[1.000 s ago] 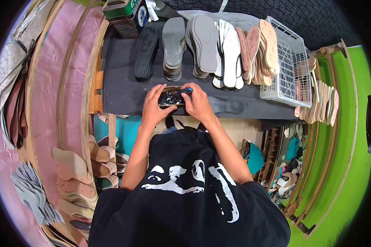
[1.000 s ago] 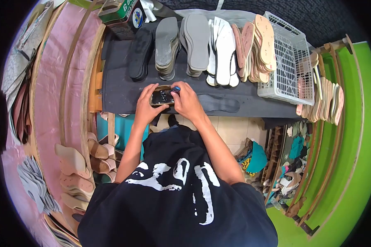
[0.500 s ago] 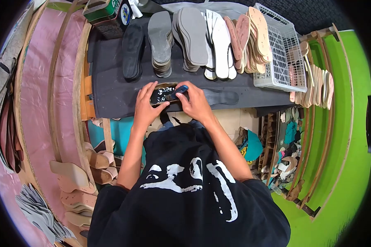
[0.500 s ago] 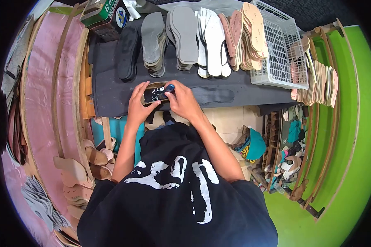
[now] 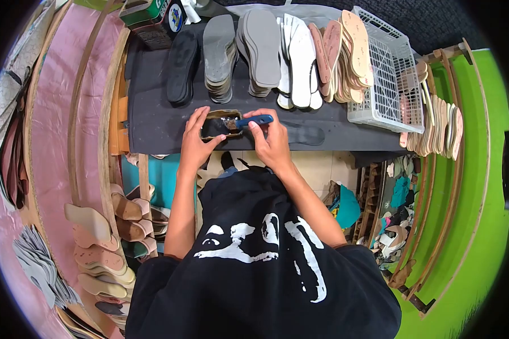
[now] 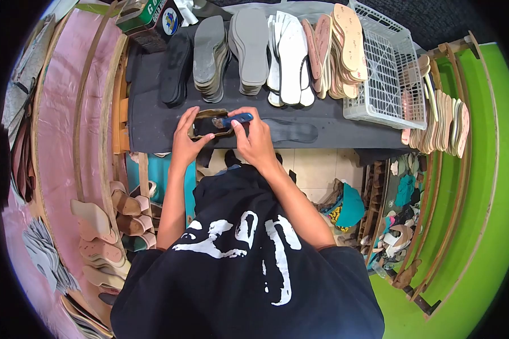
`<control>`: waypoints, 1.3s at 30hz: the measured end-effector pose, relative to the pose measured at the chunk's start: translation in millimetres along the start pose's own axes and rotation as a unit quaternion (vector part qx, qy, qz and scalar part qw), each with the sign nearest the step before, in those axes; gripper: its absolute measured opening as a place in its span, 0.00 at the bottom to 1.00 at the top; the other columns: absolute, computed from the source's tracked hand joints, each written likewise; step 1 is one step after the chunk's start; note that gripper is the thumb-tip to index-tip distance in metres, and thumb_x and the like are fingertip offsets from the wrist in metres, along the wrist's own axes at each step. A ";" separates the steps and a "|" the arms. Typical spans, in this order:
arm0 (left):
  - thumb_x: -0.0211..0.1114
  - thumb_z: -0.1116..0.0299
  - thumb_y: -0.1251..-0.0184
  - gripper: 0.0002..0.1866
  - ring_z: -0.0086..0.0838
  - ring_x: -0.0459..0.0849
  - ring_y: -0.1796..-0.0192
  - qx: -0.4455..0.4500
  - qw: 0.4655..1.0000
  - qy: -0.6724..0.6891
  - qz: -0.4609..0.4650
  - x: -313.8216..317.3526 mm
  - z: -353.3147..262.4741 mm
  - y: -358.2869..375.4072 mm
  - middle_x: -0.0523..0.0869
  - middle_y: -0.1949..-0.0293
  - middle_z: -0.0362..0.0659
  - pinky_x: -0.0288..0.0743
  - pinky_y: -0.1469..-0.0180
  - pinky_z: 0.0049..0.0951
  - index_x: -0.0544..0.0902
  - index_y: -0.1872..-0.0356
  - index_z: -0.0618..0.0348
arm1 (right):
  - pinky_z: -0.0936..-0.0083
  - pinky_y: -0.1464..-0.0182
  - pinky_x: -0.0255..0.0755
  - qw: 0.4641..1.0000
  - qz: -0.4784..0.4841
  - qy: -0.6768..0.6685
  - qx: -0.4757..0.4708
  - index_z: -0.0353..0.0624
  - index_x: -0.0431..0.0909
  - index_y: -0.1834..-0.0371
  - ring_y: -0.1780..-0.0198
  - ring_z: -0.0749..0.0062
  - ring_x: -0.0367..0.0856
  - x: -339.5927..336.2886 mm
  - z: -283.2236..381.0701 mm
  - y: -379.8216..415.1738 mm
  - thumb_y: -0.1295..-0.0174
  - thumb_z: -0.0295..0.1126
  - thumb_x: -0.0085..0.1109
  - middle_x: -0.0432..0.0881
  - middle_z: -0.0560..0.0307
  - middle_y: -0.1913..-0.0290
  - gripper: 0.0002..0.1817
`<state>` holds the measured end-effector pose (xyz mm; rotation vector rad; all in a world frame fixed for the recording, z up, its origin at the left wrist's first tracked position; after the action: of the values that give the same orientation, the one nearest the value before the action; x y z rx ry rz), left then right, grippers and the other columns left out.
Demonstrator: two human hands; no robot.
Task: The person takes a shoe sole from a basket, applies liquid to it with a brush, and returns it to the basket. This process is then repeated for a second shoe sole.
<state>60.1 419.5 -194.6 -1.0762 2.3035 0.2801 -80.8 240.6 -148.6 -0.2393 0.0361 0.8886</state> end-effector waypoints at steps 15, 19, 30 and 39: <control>0.88 0.71 0.48 0.50 0.44 0.76 0.19 0.005 1.000 0.003 -0.022 3.2 3.2 0.4 0.77 0.19 0.47 0.69 0.17 0.42 0.77 0.19 0.58 | 0.69 0.53 0.87 0.999 0.000 -0.023 0.042 0.34 0.75 0.41 0.56 0.63 0.95 -21.3 -11.1 2.7 0.20 0.25 0.62 0.92 0.45 0.53 0.11; 0.88 0.71 0.48 0.50 0.44 0.76 0.19 -0.002 1.000 0.006 -0.021 3.7 1.9 0.9 0.77 0.19 0.47 0.69 0.17 0.41 0.77 0.19 0.58 | 0.73 0.54 0.89 0.994 -0.054 -0.059 0.077 0.32 0.74 0.41 0.57 0.70 0.94 -27.2 -20.2 6.8 0.20 0.24 0.62 0.93 0.46 0.52 0.11; 0.87 0.71 0.47 0.50 0.43 0.76 0.18 -0.002 1.000 0.006 -0.007 2.4 4.2 -0.5 0.77 0.19 0.49 0.68 0.16 0.41 0.76 0.18 0.57 | 0.73 0.52 0.86 0.995 0.017 -0.091 0.047 0.34 0.76 0.40 0.53 0.71 0.93 -12.6 -9.4 -5.6 0.22 0.21 0.62 0.92 0.47 0.48 0.12; 0.88 0.70 0.47 0.49 0.46 0.77 0.20 0.010 1.000 0.007 -0.010 2.3 3.1 -0.8 0.78 0.20 0.48 0.70 0.18 0.41 0.77 0.19 0.60 | 0.70 0.42 0.81 0.986 0.098 -0.107 0.082 0.37 0.73 0.49 0.47 0.70 0.88 -21.8 -8.0 -6.2 0.25 0.21 0.60 0.91 0.48 0.47 0.07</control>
<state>60.8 418.8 -198.4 -1.0945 2.3021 0.2423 -89.2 218.4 -152.4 0.0155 -0.0685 1.0978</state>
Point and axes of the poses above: each hand's wrist, its own y-axis away from the middle knuckle, its own x-axis out of the palm, z = x × y, the point moved 5 cm from there along -y, towards the middle knuckle
